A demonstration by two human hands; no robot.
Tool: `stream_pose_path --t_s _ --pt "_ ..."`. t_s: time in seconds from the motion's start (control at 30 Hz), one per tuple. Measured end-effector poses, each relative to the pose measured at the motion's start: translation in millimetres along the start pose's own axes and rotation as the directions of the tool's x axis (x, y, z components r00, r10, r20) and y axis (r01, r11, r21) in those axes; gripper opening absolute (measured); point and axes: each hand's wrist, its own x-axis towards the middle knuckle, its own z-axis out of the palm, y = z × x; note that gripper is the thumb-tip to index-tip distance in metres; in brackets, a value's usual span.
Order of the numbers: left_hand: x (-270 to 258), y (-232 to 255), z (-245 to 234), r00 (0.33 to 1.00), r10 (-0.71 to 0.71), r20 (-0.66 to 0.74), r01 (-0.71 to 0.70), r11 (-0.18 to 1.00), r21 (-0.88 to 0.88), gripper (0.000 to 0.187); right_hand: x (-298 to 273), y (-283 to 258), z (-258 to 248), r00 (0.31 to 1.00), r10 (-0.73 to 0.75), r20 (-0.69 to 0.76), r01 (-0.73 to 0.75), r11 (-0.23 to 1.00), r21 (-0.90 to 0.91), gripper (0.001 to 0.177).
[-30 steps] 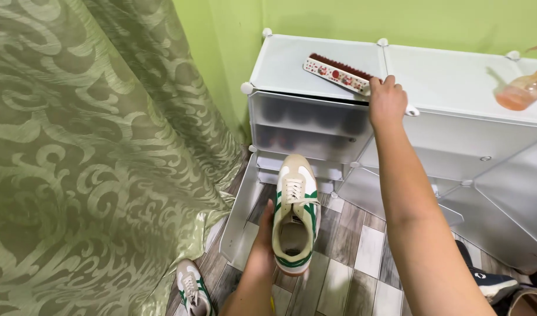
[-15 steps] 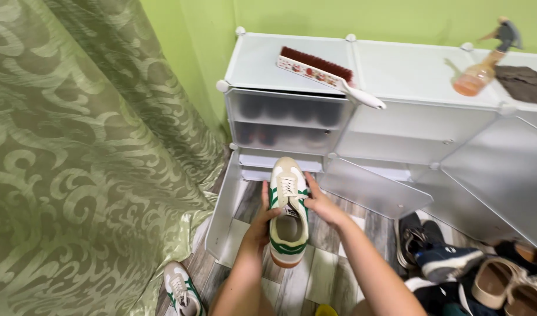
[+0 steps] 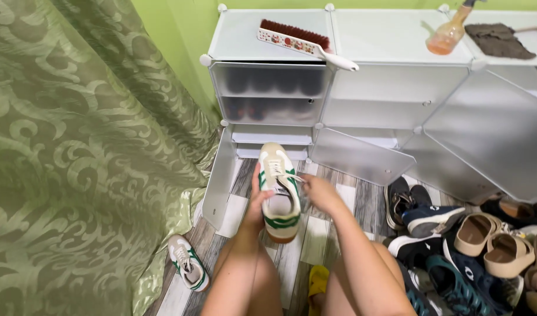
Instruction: Cleaning and organizing shoes into a modular shoe rack.
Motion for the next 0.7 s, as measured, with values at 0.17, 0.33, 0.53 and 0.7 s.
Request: stream_pose_path --t_s 0.17,0.33,0.53,0.7 --pt "2 -1 -2 0.999 0.035 -0.025 -0.036 0.998 -0.049 0.092 5 47 -42 0.878 -0.224 -0.422 -0.03 0.855 -0.517 0.028" --pt "11 -4 -4 0.996 0.066 -0.059 -0.042 0.941 0.337 0.094 25 56 -27 0.667 -0.298 -0.683 0.344 0.936 -0.072 0.022" --pt "18 -17 -13 0.997 0.07 -0.044 -0.057 0.968 0.243 0.094 -25 -4 -1 0.896 -0.442 0.039 0.084 0.254 0.964 0.019" --pt "15 -5 0 0.985 0.164 -0.051 -0.107 0.817 0.567 0.095 -22 -8 15 0.779 -0.621 0.083 0.627 0.775 -0.082 0.029"
